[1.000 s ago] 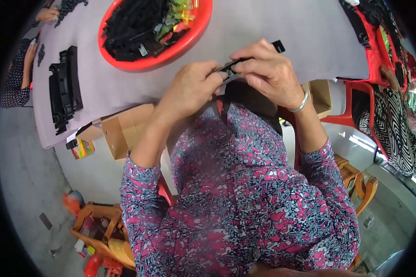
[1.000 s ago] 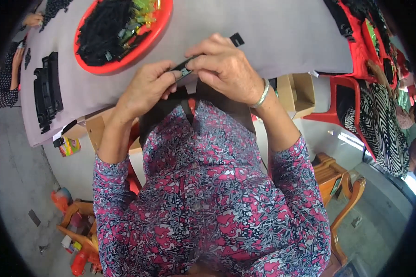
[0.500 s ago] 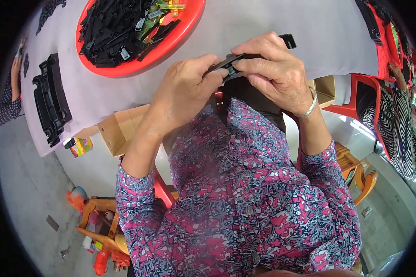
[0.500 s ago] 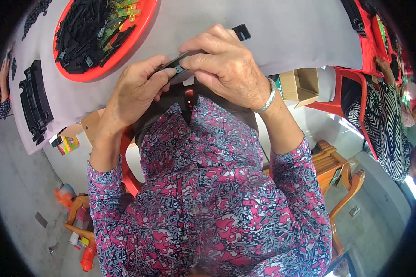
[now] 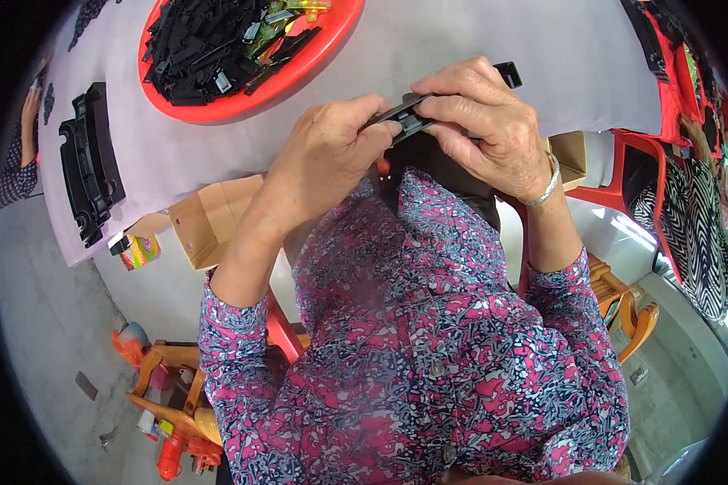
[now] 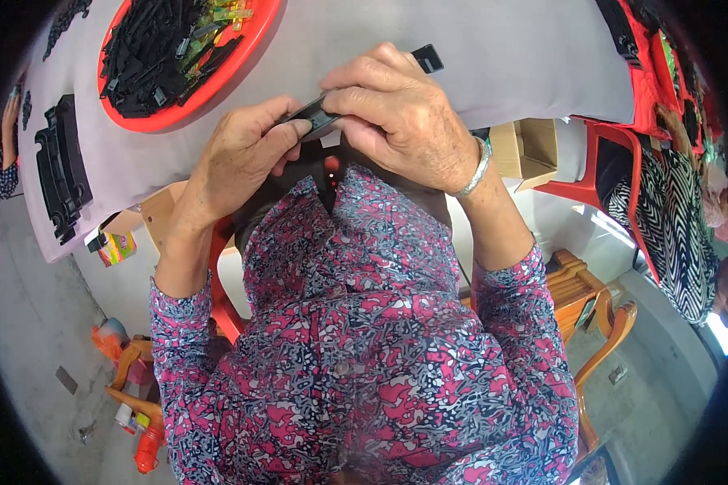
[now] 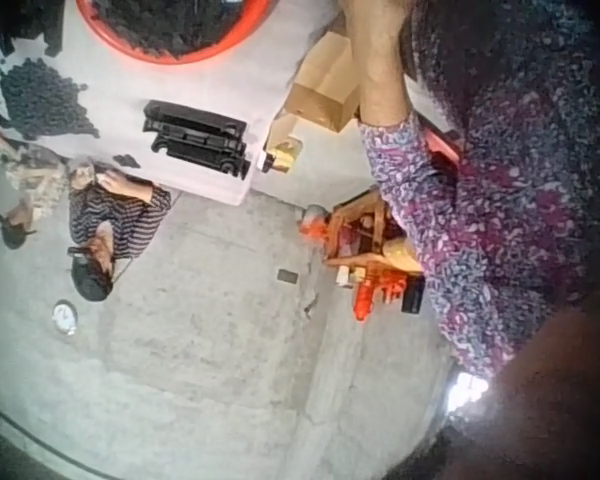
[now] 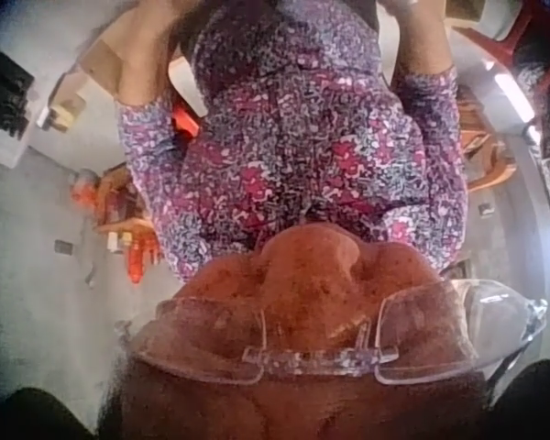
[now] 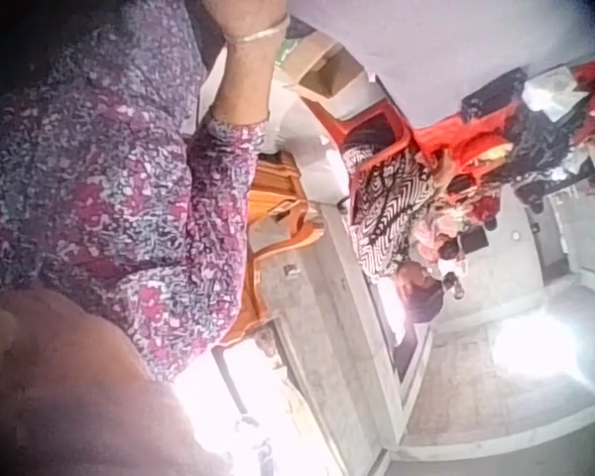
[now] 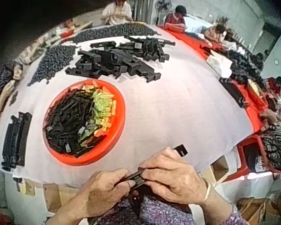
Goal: The person assembles plastic components by inserting small parts and strips into black plastic housings by hand.
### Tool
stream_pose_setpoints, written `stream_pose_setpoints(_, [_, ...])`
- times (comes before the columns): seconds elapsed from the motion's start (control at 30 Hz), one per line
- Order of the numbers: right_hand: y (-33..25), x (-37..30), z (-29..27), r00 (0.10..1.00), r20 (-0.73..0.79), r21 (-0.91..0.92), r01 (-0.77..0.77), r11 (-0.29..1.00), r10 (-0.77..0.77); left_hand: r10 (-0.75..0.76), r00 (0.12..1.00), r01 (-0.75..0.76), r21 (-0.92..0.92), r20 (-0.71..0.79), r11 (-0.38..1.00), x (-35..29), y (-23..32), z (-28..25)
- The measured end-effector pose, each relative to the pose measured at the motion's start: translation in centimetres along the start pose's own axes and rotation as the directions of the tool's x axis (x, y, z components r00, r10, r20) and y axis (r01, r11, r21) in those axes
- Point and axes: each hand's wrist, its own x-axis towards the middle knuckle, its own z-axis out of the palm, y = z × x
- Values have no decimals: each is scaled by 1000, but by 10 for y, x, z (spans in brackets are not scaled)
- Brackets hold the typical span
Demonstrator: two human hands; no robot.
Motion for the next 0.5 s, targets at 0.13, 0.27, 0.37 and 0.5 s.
stream_pose_setpoints(0.13, [-3, 0, 0, 999, 37, 16, -16, 1000, 15, 61, 998, -59, 55, -30, 997, -3, -10, 2])
stream_pose_setpoints(0.27, [-5, 0, 1, 999, 41, -12, 5, 1000, -4, 18, 1000, -18, -18, -4, 1000, -5, -8, 2])
stream_pose_setpoints(0.37, [-3, -2, 3, 999, 47, -15, -5, 1000, 5, 52, 999, -52, 13, -3, 999, -5, -11, 2])
stream_pose_setpoints(0.5, [-2, -3, 3, 999, 39, -22, 0, 1000, 1, 105, 994, -105, 19, -30, 994, -5, -13, 4])
